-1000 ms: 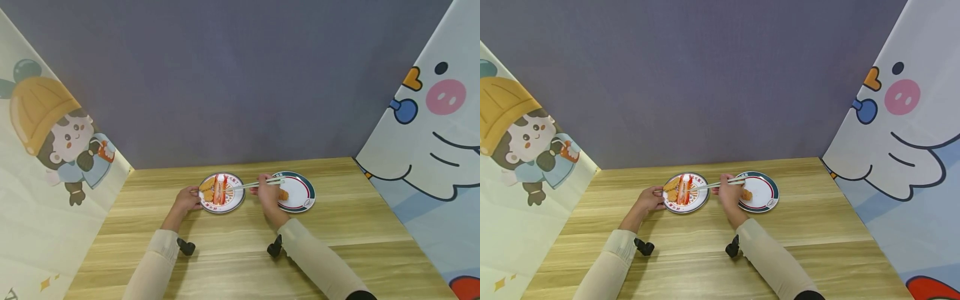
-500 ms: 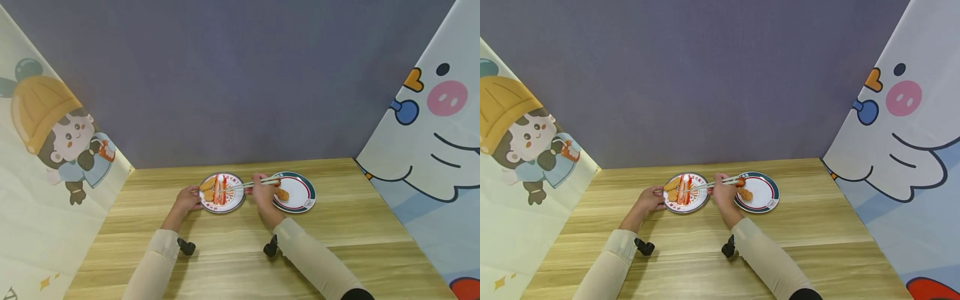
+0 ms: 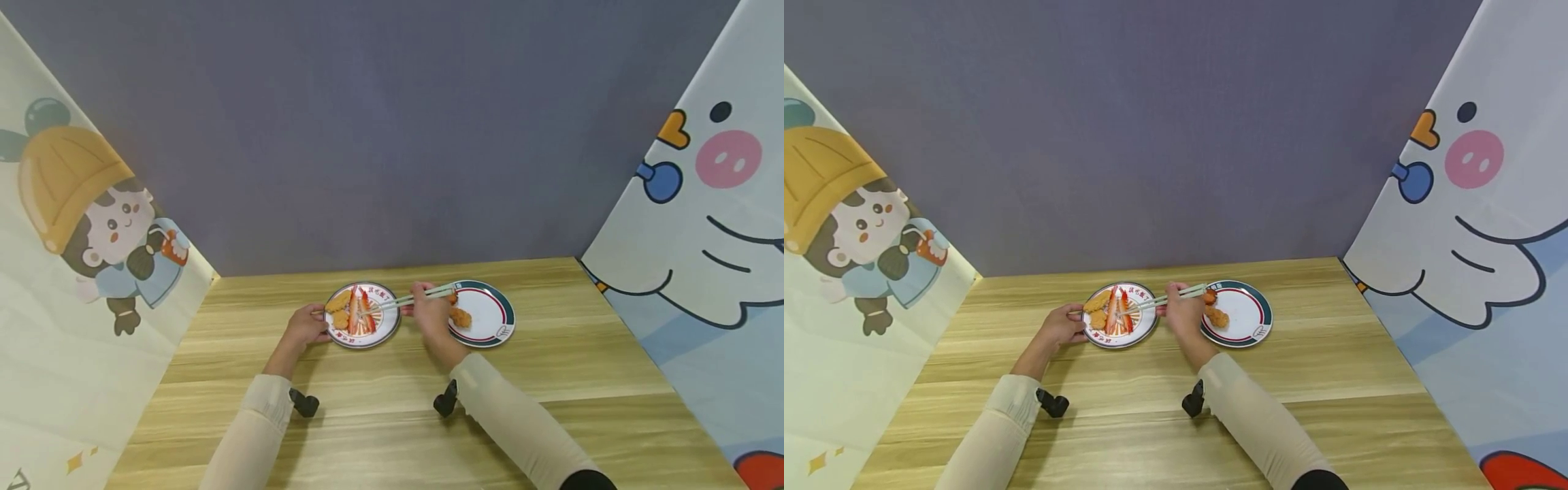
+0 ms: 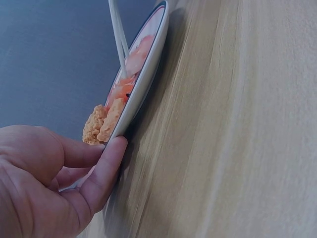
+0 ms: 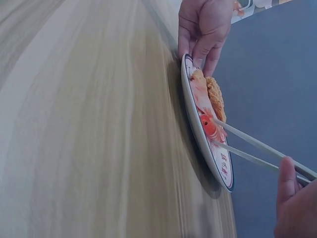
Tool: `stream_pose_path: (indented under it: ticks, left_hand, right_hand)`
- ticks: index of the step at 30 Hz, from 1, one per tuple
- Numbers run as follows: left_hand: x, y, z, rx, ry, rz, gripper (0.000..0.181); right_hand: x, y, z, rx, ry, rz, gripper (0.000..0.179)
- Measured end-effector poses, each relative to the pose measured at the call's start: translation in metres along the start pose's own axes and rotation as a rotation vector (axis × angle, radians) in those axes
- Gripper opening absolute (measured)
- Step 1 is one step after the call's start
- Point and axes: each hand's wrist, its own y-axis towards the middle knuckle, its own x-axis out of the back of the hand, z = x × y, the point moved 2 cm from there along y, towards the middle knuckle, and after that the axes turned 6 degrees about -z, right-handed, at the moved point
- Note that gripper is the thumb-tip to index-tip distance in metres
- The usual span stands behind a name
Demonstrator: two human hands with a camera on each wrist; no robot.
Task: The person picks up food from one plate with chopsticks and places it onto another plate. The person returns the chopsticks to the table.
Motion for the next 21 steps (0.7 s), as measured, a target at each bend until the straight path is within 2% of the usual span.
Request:
stream_pose_path:
  ticks: [4, 8, 14, 21]
  left_hand:
    - [0.0, 0.001, 0.0, 0.004, 0.003, -0.001, 0.056]
    - [0.0, 0.0, -0.001, 0.008, -0.002, 0.002, 0.056]
    - [0.002, -0.002, -0.002, 0.029, -0.016, 0.006, 0.056]
    - [0.002, -0.004, -0.004, 0.017, -0.023, 0.005, 0.056]
  right_hand:
    - [0.004, 0.002, 0.003, 0.03, -0.051, 0.012, 0.026]
    - [0.007, 0.005, 0.001, 0.023, -0.055, 0.01, 0.025]
    - [0.01, 0.008, -0.002, -0.029, 0.015, -0.013, 0.024]
    - [0.016, 0.009, -0.004, -0.072, 0.056, -0.035, 0.029]
